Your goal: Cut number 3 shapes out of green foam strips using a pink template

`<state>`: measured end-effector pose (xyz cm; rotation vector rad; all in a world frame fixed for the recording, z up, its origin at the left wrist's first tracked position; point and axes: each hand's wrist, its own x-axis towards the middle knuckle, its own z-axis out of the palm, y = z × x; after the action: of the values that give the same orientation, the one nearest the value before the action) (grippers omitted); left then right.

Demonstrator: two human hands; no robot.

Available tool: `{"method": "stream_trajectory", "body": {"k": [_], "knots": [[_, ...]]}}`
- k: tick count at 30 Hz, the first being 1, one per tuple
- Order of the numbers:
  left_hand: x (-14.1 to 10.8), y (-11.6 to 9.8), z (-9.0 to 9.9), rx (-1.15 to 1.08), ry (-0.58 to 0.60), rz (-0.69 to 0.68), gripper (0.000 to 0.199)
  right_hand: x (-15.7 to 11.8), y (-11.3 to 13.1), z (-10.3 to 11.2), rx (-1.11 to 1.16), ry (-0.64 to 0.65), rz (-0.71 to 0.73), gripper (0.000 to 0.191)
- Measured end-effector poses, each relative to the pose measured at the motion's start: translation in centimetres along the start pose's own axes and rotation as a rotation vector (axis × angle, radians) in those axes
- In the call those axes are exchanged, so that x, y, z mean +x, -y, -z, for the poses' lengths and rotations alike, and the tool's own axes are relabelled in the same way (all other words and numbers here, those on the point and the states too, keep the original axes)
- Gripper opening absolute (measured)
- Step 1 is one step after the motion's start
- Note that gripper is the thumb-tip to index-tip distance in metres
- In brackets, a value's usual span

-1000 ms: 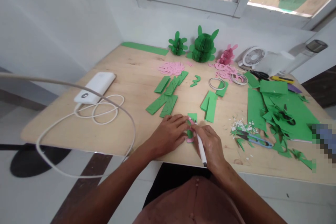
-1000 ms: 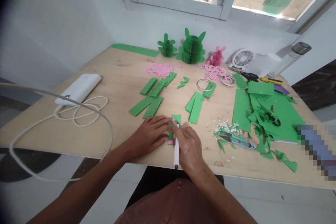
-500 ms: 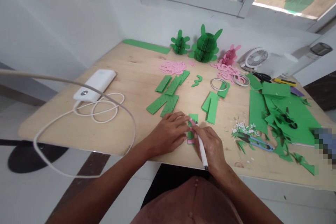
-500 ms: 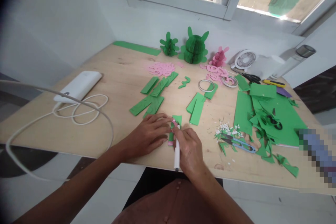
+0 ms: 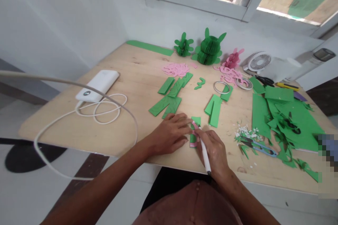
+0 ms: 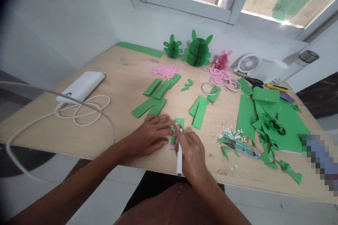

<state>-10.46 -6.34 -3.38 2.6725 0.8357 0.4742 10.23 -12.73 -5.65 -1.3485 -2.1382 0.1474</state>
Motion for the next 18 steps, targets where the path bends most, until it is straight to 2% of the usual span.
{"method": "stream_trajectory", "body": {"k": [18], "knots": [[-0.16,0.42,-0.35,-0.029,-0.038,-0.010,0.032,0.02,-0.04,0.01,-0.007,-0.003,0.018,0.036]]}}
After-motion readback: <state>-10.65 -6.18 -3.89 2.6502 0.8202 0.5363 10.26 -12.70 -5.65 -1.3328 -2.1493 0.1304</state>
